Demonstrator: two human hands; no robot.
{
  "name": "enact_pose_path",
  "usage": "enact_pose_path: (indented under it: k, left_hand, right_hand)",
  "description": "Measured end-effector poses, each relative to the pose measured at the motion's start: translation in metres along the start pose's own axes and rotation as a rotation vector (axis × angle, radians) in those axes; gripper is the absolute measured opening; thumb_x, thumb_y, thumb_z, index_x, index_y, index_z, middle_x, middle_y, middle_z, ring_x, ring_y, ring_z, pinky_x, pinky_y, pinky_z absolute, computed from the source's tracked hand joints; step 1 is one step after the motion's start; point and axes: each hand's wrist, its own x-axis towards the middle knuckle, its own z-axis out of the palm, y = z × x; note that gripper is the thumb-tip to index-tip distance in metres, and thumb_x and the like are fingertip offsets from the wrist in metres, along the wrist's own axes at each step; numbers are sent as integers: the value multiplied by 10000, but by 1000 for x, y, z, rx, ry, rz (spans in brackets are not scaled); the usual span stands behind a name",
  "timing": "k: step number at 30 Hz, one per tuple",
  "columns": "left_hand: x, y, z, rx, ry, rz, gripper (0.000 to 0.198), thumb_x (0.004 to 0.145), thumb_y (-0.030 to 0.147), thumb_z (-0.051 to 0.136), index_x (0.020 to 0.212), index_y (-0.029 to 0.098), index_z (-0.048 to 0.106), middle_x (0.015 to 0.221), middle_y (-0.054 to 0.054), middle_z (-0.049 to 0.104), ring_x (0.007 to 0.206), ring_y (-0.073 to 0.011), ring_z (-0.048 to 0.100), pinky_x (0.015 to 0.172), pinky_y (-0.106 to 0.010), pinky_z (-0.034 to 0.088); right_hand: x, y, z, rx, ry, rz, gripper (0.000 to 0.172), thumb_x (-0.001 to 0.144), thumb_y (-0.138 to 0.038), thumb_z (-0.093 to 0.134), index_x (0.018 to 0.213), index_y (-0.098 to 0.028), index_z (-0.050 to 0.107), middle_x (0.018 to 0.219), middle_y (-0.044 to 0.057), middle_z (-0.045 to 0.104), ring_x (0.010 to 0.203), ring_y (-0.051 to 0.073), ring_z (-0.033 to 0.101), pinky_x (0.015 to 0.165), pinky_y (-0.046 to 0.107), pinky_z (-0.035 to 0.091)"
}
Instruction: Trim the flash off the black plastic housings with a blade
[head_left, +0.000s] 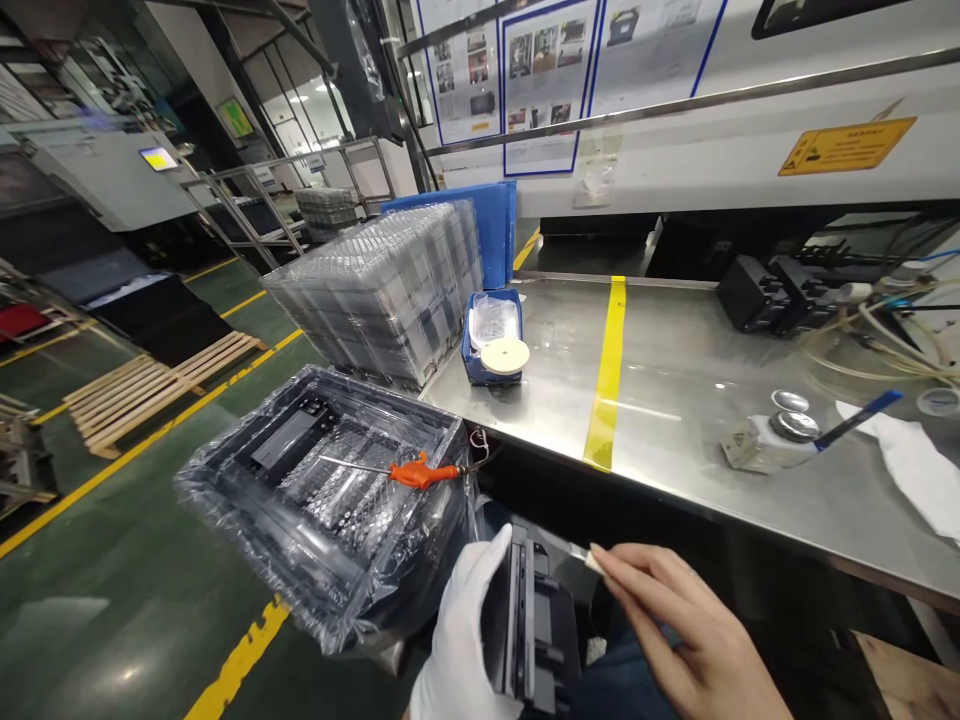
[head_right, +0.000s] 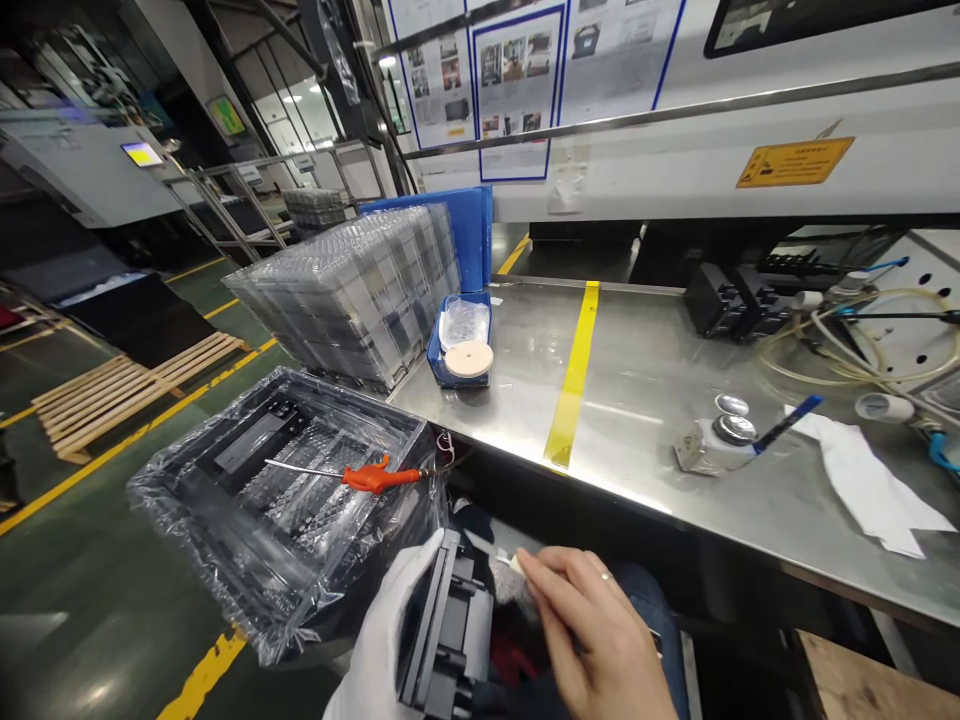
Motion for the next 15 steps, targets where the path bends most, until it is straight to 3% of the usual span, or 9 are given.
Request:
enact_pose_path:
  k: [2, 4, 6, 9, 11, 15]
  left_hand:
    - [3, -16, -3, -128, -108, 21, 522, 913, 503, 594, 1407, 336, 591, 1349, -79, 640, 1240, -334, 598, 1045, -446, 518]
    - [7, -27, -6, -195, -181, 50, 503, 897, 549, 612, 1330, 297, 656, 1262, -104, 687, 1157, -327, 646, 1001, -473, 549]
    - [13, -30, -9, -229, -245, 60, 485, 913, 572, 596, 1266, 250, 679, 1211, -118, 700, 1107, -289, 663, 999, -500, 541]
    - [20, -23, -11, -278, -362, 50, 391, 946, 523, 596, 1159, 210, 696, 1146, -99, 711, 1041, -230, 672, 966, -472, 551]
    - [20, -17, -14, -316, -406, 38, 371, 944, 491, 617, 1174, 209, 689, 1200, -103, 695, 1099, -239, 655, 1010, -491, 527]
    - [8, -19, -25, -395, -400, -18, 511, 894, 485, 686, 1348, 262, 611, 1440, -115, 568, 1333, -301, 524, 1181, -571, 353]
  right_hand:
    - [1, 3, 0, 106, -47, 187, 223, 975, -393, 593, 993, -251, 764, 882, 40, 737, 812, 148, 728, 733, 182, 579]
    - [5, 5, 1, 284, -209, 433, 438, 951, -574, 561, 794, -203, 733, 716, 37, 683, 682, 155, 681, 648, 211, 562]
    - [9, 3, 4, 413, -367, 599, 631, 899, -733, 506, 620, -180, 624, 556, 7, 550, 528, 123, 540, 529, 220, 490]
    - [14, 0, 8, 483, -470, 643, 716, 842, -834, 469, 579, -175, 564, 502, -29, 430, 471, 87, 378, 461, 216, 391]
    - [15, -1, 10, 513, -518, 653, 718, 844, -833, 465, 596, -170, 584, 507, -33, 418, 485, 86, 363, 475, 217, 383]
    - [15, 0, 5, 550, -611, 626, 704, 832, -811, 524, 537, -172, 541, 510, -25, 435, 511, 91, 390, 514, 222, 387]
